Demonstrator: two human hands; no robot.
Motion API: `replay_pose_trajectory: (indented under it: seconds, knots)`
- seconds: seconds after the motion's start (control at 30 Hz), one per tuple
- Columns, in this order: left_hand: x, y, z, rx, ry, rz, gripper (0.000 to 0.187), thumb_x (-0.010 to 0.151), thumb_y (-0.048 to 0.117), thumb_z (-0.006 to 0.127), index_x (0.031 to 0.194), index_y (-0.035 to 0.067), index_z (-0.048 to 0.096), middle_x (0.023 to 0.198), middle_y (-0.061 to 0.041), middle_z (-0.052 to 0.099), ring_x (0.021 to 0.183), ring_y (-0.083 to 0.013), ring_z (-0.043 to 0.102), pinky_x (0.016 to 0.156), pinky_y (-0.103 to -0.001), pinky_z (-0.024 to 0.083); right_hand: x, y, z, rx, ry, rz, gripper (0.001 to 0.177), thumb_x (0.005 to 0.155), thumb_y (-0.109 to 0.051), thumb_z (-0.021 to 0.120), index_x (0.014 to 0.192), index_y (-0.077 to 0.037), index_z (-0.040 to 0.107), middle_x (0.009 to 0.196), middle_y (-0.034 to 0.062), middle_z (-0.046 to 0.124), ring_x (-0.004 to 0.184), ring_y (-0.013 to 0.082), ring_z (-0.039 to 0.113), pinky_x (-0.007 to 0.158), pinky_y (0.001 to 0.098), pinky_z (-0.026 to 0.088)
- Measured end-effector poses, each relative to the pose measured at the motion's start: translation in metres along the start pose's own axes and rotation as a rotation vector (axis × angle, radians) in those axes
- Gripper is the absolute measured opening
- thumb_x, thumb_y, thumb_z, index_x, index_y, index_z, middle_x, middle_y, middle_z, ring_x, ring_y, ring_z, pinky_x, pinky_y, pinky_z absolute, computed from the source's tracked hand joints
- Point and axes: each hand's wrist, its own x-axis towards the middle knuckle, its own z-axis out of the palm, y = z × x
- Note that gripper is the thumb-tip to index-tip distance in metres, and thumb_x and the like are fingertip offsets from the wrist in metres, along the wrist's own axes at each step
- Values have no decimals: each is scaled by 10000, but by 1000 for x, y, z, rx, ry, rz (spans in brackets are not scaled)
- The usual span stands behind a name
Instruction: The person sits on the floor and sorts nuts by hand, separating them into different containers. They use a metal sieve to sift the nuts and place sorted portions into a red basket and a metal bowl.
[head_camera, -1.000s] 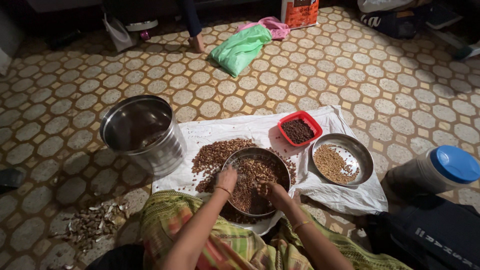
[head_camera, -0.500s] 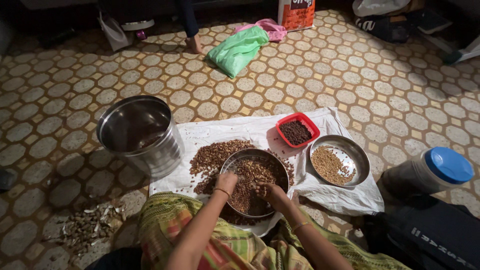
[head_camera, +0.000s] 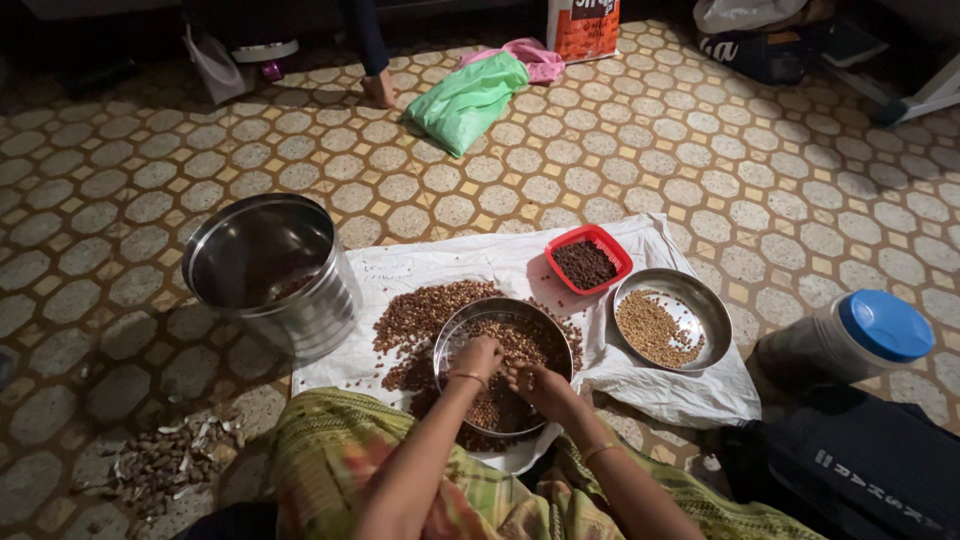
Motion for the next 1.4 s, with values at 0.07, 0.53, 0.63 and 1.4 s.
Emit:
replay_pose_trajectory:
  seconds: [0.07, 0.53, 0.63, 1.4]
  knots:
    - [6, -4, 6, 55, -41, -32, 145, 855, 267, 723, 911, 156, 798, 1005, -157, 742, 916, -363, 721, 812, -481, 588, 0, 0, 1, -21, 22, -4, 273, 1022, -134, 488, 1216, 24, 598, 1118, 171, 712, 1068, 283, 685, 1008, 423, 555]
    - [-14, 11, -1, 10, -87, -235, 152, 797, 305, 786, 880, 188, 835, 983, -103, 768, 883, -329, 740, 830, -452, 582, 5, 0, -5, -67, -9, -22, 214, 1063, -146, 534, 1144, 11, 655, 1049, 130, 670, 990, 252, 665, 991, 420, 574]
    - [-24, 19, -6, -266, -194, -72, 209, 779, 346, 771, 904, 181, 805, 908, -70, 790, 835, -273, 776, 817, -395, 621, 5, 1, -5, -72, -47, -59, 255, 1049, -159, 534, 1166, 13, 682, 1022, 116, 660, 943, 235, 645, 939, 417, 578]
    - [3, -55, -39, 3, 117, -130, 242, 931, 87, 553, 1042, 124, 765, 1101, -187, 715, 1014, -385, 695, 893, -494, 574, 4, -1, 3, -70, 66, 9, 251, 1011, -118, 472, 1191, -8, 608, 1046, 140, 709, 950, 260, 695, 943, 405, 580]
